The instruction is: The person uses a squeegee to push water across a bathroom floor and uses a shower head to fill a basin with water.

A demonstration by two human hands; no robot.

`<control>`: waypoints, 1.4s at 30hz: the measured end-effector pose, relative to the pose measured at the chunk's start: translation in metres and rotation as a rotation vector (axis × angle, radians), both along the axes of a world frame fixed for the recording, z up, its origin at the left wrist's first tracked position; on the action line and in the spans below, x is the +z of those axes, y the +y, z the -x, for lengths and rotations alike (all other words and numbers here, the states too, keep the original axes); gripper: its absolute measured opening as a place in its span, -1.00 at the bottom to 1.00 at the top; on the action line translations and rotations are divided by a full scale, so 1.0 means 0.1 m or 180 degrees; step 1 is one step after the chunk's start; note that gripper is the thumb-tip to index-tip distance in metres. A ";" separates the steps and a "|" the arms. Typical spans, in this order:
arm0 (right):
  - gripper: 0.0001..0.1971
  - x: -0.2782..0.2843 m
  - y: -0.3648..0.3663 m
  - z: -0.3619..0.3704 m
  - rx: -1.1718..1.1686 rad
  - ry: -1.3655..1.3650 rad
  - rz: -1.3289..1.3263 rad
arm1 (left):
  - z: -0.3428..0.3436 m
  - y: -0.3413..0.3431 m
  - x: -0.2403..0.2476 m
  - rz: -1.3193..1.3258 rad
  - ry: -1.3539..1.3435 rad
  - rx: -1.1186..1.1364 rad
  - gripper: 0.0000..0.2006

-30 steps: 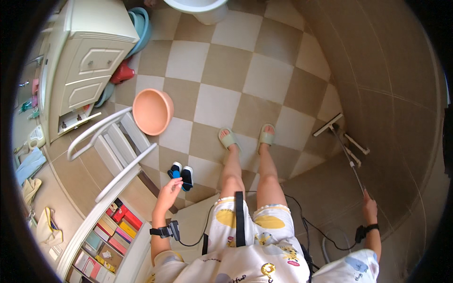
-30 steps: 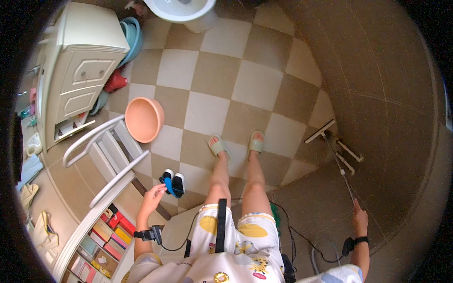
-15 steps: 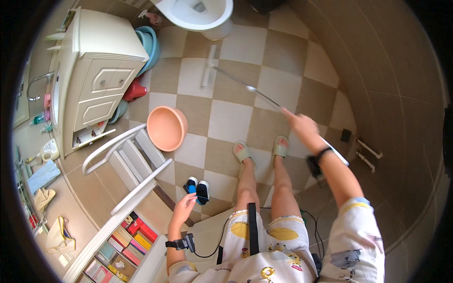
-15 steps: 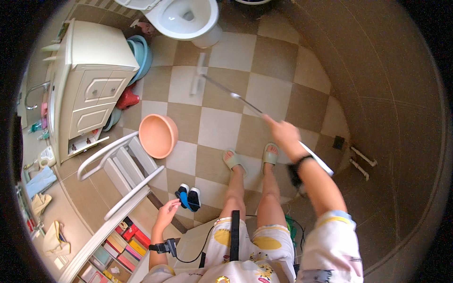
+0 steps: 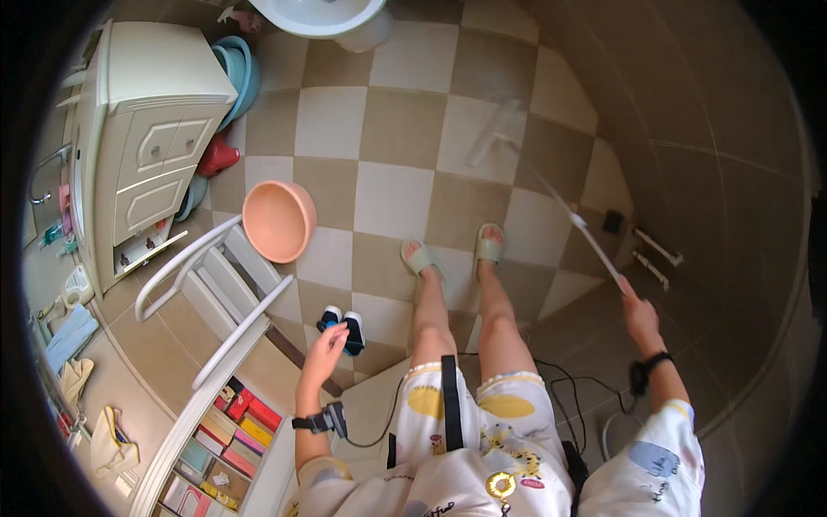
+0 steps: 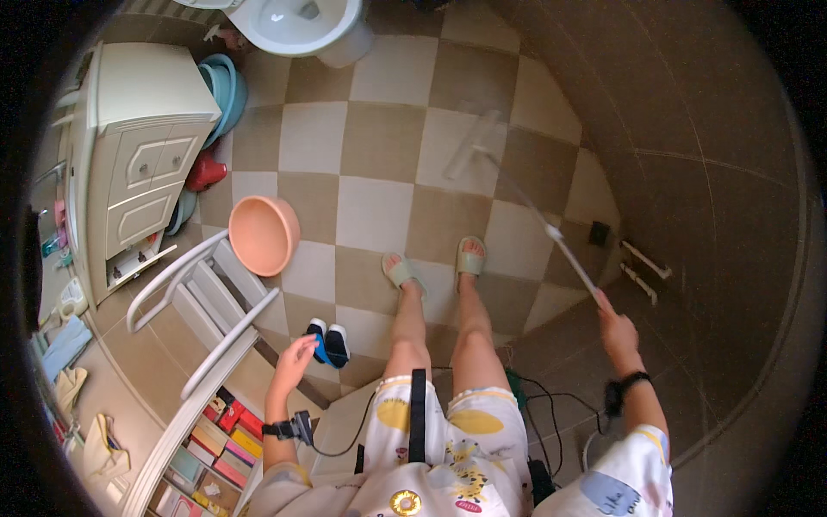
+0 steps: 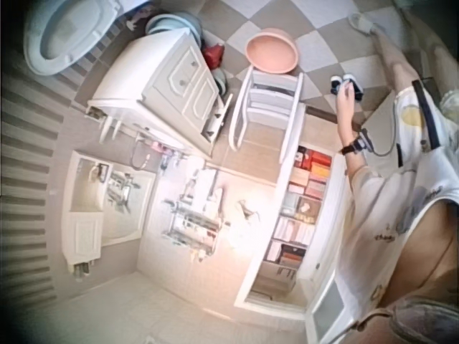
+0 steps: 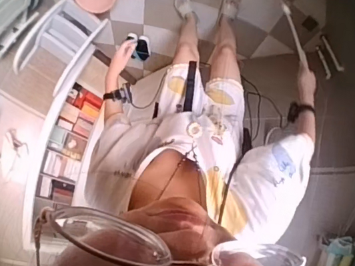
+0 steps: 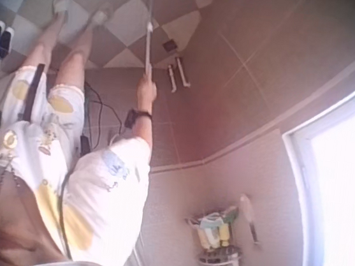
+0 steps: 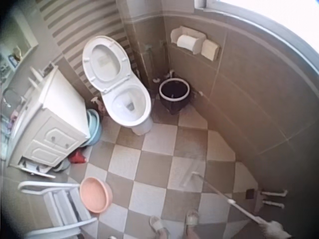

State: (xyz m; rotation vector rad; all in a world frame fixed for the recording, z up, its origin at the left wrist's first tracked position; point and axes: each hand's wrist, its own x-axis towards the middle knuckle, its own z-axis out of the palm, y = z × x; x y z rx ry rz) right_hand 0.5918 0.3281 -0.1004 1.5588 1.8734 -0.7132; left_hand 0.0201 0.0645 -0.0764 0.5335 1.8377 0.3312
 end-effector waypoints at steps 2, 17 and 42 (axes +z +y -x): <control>-0.50 0.42 -0.25 -0.73 -0.0161 -0.0409 0.0198 | -0.09 0.27 0.03 0.0074 -0.0064 -0.0154 -0.68; -0.57 1.11 -0.28 -1.15 -0.0606 -0.0725 -0.0001 | -0.18 0.40 -0.05 -0.0033 -0.0101 -0.0306 -0.71; -0.55 -0.50 0.54 0.38 -0.0223 0.0579 -0.0313 | -0.08 0.55 0.08 0.0113 0.0081 -0.0260 -0.69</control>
